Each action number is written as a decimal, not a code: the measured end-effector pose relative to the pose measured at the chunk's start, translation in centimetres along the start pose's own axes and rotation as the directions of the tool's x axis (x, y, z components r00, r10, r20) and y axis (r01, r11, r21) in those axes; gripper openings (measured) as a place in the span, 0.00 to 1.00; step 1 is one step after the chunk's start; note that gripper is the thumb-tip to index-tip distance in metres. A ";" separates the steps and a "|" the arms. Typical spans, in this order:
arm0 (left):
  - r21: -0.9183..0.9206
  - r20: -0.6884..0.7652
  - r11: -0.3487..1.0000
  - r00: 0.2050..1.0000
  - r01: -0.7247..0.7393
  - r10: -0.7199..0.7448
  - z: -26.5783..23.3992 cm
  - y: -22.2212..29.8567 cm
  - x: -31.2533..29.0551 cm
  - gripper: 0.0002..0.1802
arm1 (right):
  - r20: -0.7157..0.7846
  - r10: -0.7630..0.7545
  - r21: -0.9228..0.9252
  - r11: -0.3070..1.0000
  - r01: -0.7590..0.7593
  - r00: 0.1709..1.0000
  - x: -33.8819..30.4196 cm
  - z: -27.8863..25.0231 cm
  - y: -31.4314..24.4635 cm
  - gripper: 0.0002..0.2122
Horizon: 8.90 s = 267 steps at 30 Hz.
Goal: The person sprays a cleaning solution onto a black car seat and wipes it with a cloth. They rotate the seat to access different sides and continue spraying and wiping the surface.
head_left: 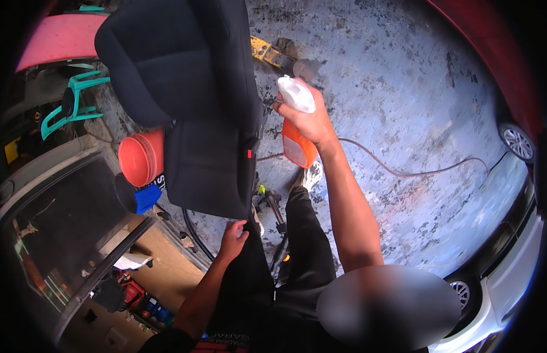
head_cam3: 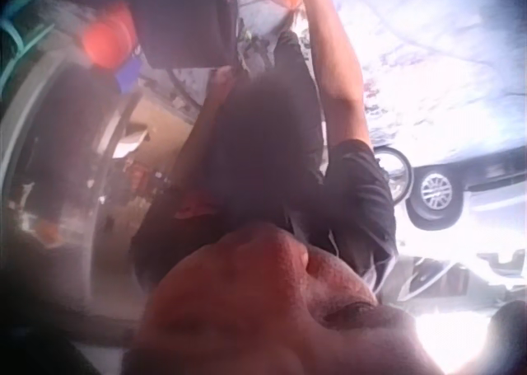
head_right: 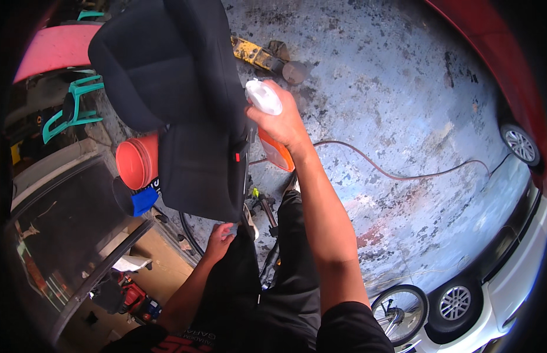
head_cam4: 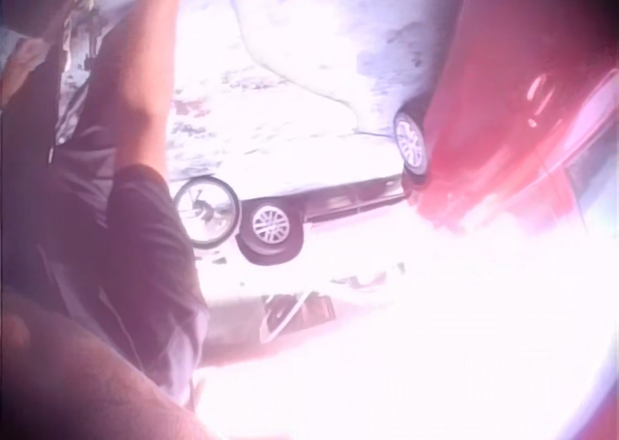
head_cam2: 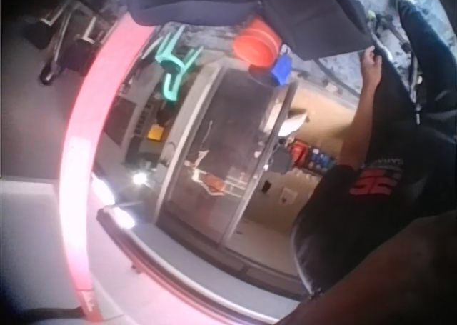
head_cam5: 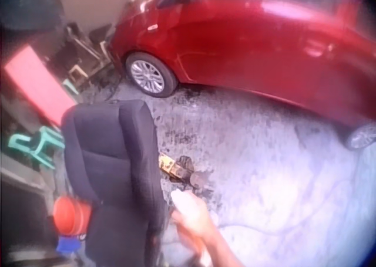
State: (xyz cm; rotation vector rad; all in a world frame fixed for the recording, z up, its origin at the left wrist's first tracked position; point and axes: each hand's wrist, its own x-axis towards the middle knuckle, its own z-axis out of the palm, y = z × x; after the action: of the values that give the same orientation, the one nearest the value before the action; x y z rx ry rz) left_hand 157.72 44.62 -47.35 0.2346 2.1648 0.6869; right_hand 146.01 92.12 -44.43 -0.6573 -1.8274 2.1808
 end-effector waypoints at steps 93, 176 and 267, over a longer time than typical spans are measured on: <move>-0.898 -0.396 0.390 -0.014 -0.202 -0.918 3.1 30.4 23.9 0.18 | 0.596 0.006 -0.432 0.845 0.314 0.803 49.9 -0.1 -9.5 0.08; -0.796 -0.592 0.551 -0.511 0.250 -0.624 -28.5 32.8 14.0 0.24 | 0.852 0.187 0.061 0.893 0.447 -0.490 36.7 20.0 -16.7 0.16; -0.818 -0.533 0.561 -0.541 0.131 -0.651 -28.1 31.8 13.6 0.18 | 0.906 0.422 -0.398 0.829 0.393 0.026 37.4 41.4 -6.8 0.20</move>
State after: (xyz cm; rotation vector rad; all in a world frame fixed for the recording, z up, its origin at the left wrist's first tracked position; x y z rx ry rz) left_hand 125.39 65.31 -24.82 -2.4909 2.8288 0.6454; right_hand 93.01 73.88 -39.85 1.4922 -3.1347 2.0710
